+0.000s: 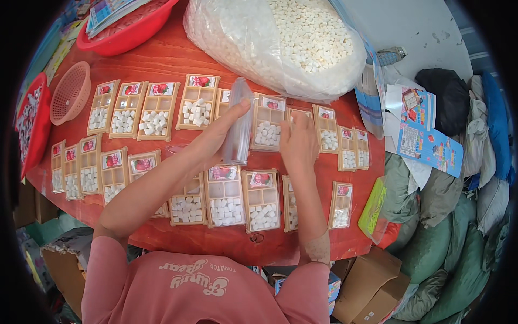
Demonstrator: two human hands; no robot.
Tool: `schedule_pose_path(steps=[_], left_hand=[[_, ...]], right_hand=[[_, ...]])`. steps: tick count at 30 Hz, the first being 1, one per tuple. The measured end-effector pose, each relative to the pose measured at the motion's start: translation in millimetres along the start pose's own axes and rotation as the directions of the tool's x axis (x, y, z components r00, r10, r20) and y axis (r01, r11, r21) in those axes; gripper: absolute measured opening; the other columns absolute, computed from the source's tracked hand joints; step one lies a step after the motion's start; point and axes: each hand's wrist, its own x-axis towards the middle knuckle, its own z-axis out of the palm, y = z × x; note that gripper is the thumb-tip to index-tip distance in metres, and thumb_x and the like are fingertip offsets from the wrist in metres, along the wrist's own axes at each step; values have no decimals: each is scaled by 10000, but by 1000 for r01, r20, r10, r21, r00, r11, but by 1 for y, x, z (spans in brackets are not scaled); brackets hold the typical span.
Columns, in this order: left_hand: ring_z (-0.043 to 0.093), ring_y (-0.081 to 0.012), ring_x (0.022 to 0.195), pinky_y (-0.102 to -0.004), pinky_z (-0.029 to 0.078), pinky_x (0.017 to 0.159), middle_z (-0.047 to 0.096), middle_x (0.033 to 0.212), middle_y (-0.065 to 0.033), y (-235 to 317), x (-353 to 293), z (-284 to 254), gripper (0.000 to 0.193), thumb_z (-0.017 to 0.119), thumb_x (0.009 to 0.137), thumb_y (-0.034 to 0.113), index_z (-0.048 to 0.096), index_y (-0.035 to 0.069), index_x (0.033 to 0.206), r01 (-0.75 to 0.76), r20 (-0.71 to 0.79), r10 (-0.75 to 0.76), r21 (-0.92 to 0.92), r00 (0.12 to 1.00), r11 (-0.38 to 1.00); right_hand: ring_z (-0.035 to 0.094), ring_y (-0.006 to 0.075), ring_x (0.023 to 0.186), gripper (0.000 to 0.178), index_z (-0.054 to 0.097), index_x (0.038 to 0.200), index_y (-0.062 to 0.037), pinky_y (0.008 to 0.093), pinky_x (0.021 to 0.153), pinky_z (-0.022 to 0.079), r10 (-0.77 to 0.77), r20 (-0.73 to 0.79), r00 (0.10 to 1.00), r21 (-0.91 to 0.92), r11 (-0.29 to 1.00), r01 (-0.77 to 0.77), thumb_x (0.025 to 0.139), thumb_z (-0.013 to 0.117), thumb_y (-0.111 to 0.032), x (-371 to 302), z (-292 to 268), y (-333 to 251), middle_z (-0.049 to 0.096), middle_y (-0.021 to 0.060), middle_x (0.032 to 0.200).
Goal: The recorder packages small white items into plastic bags and seals them with labels at a workbench.
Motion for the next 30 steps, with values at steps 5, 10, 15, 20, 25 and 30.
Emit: schedule_pose_path(steps=[5,10,15,20,25,30], left_hand=[[422,-209,1130,-383,321,968,429,1234,-111,1,-1,-1,878,519,786,643,284,21,1359,15,108,-17,14,994,1000],[522,-147,967,-356,463,755,531,1071,-51,5,-17,2,711,503,807,637,426,101,1269,-26,-54,28,33,998,999],[489,-194,1079,-396,445,833,478,1235,-82,10,-41,-5,808,409,819,694,316,106,1365,-33,-39,32,-33,999,999],[503,-201,1065,-402,453,826,477,1229,-93,-3,-42,-22,825,366,809,727,317,121,1367,-43,-38,39,-96,998,994],[528,-195,1028,-391,465,803,479,1223,-91,-10,-53,-20,809,357,816,721,317,132,1368,-30,-20,28,-138,999,990],[507,-192,1009,-388,421,855,476,1131,-84,-3,-64,-19,903,377,771,767,351,52,1323,-26,-10,25,-151,1000,988]], right_hand=[[508,382,1057,360,513,1150,18,449,879,423,-440,-24,898,-92,895,436,814,578,-94,-18,13,-5,492,233,1202],[482,374,1113,365,497,1176,40,448,933,398,-381,-34,924,-258,897,360,858,532,-136,-18,32,13,502,242,1205],[444,370,1178,409,445,1229,63,450,1002,337,-355,39,934,-295,889,350,902,461,-183,-2,36,13,464,238,1274],[413,363,1217,434,408,1271,46,457,1034,301,-281,67,957,-256,923,288,917,435,-203,6,39,6,439,236,1304],[402,351,1235,449,398,1286,32,455,1038,296,-219,36,975,-321,922,219,919,430,-223,17,49,7,432,230,1315],[408,345,1232,420,417,1265,23,448,1029,304,-197,74,978,-355,911,210,919,425,-216,20,48,5,444,209,1313]])
